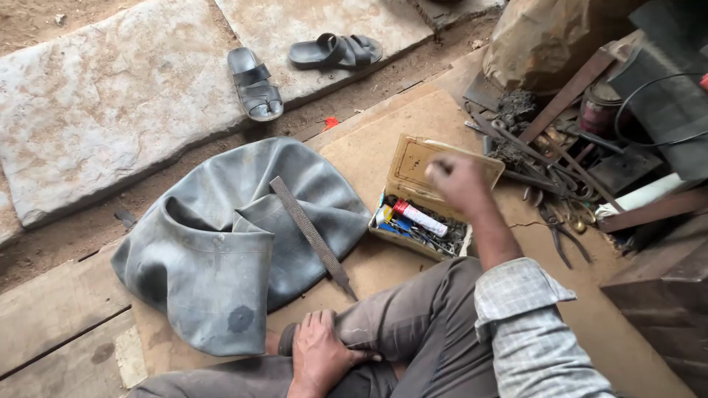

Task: The recorder is repairing a punctured tire tube by filing the area and applying a patch.

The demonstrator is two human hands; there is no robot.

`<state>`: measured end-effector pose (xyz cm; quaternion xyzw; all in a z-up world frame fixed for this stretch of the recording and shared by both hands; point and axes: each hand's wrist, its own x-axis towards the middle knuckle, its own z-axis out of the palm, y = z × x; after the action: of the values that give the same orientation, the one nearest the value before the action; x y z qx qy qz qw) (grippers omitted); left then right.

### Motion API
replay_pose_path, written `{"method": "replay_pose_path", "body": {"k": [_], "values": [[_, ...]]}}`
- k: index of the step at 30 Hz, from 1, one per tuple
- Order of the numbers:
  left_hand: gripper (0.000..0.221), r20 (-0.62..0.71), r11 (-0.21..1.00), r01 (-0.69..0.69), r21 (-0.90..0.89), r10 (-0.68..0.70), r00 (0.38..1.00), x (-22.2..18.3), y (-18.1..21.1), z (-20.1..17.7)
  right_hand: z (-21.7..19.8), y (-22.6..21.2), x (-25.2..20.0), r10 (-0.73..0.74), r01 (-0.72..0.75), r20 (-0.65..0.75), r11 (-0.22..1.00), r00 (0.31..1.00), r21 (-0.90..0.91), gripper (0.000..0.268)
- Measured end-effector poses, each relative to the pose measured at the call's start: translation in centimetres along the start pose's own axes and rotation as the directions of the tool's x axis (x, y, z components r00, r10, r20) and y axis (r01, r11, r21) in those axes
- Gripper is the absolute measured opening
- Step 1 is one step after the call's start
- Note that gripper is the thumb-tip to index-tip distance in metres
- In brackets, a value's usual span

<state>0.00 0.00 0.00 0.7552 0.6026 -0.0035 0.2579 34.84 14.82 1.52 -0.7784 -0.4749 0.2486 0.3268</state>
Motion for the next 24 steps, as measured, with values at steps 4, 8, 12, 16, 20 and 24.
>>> {"method": "replay_pose_path", "body": {"k": [4, 8, 12, 16, 20, 24], "values": [[0.099, 0.138, 0.999, 0.033, -0.004, -0.032, 0.99, 1.7, -0.5, -0.2, 3.7, 4.0, 0.6, 0.044, 0.029, 0.268, 0.965, 0.962, -0.262, 0.028], [0.099, 0.283, 0.999, 0.045, 0.024, -0.049, 0.958, 1.8, -0.9, 0.2, 5.4, 3.7, 0.6, 0.251, 0.076, 0.433, 0.79, 0.866, -0.609, 0.03], [0.103, 0.241, 0.998, 0.01, 0.054, -0.023, 0.97, 1.2, -1.0, 0.8, 6.6, 2.8, 0.4, 0.334, 0.193, 0.464, 0.602, 0.821, -0.775, 0.037], [0.104, 0.211, 0.997, 0.012, 0.076, -0.028, 0.977, 0.5, -0.7, 0.6, 7.7, 4.0, 0.1, 0.266, 0.272, 0.487, 0.57, 0.832, -0.776, 0.036], [0.108, 0.234, 0.995, 0.041, 0.094, -0.062, 0.97, 0.3, -0.7, 0.3, 5.0, -0.2, -1.9, 0.278, 0.231, 0.472, 0.602, 0.837, -0.764, 0.034], [0.109, 0.186, 0.994, 0.065, 0.083, -0.079, 0.979, -0.3, -0.3, 0.2, 2.0, -3.0, -3.3, 0.25, 0.056, 0.343, 0.732, 0.905, -0.679, 0.038]]}}
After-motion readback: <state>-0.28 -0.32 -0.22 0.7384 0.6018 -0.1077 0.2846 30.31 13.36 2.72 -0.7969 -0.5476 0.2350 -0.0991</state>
